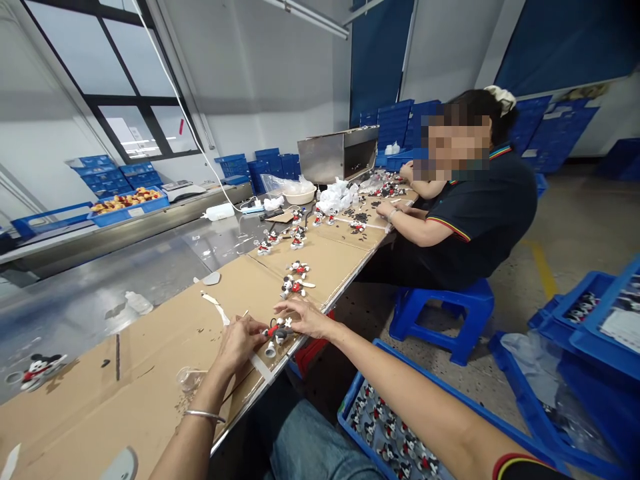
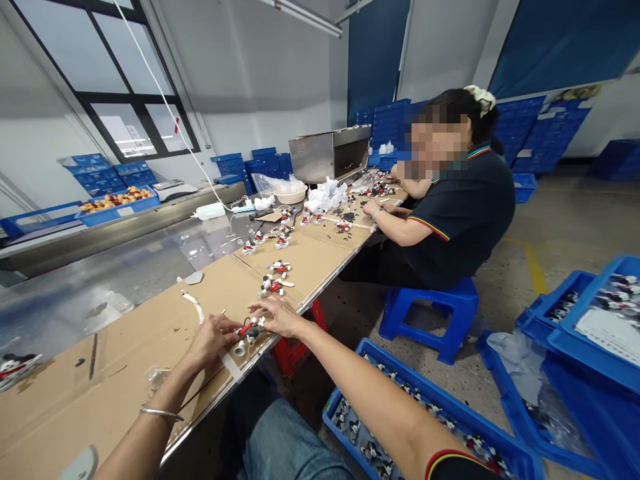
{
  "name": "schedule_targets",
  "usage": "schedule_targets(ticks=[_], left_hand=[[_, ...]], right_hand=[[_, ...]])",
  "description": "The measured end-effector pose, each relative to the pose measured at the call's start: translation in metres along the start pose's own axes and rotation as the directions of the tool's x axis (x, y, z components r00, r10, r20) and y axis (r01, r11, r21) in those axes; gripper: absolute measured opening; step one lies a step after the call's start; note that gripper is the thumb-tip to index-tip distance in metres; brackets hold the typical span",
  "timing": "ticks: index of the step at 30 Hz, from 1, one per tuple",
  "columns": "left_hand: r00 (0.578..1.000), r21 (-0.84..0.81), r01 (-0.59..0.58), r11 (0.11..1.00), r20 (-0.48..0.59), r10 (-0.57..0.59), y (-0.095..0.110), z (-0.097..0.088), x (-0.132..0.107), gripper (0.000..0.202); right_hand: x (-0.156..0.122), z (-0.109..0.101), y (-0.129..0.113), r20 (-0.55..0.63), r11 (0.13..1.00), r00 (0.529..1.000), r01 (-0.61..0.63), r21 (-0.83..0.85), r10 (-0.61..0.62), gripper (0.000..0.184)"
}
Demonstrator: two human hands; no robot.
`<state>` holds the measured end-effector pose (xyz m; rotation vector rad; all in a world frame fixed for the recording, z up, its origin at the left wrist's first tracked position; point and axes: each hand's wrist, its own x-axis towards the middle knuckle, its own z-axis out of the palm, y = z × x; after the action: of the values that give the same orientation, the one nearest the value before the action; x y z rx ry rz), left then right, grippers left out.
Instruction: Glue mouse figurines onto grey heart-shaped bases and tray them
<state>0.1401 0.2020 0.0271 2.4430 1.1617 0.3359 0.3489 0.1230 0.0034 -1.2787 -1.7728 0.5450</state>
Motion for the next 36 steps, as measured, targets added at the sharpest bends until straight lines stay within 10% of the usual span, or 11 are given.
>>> schedule_targets(ticks=[10, 36], left_hand=[[0.999, -0.101, 0.015, 0.995, 0.044, -0.011, 0.005, -0.001, 0.008, 0.019], [0.999, -0.026, -0.024, 0.999, 0.030, 0.025, 0.001, -0.003, 0.008, 0.008]], right_hand=[[0.023, 0.008, 0.018, -0.012, 0.988, 0.991, -0.131, 0.077, 0.132, 0.004], [0.020, -0.001, 0.032, 0.178, 0.940, 0.979, -0.148, 0.306, 0.096, 0.053]])
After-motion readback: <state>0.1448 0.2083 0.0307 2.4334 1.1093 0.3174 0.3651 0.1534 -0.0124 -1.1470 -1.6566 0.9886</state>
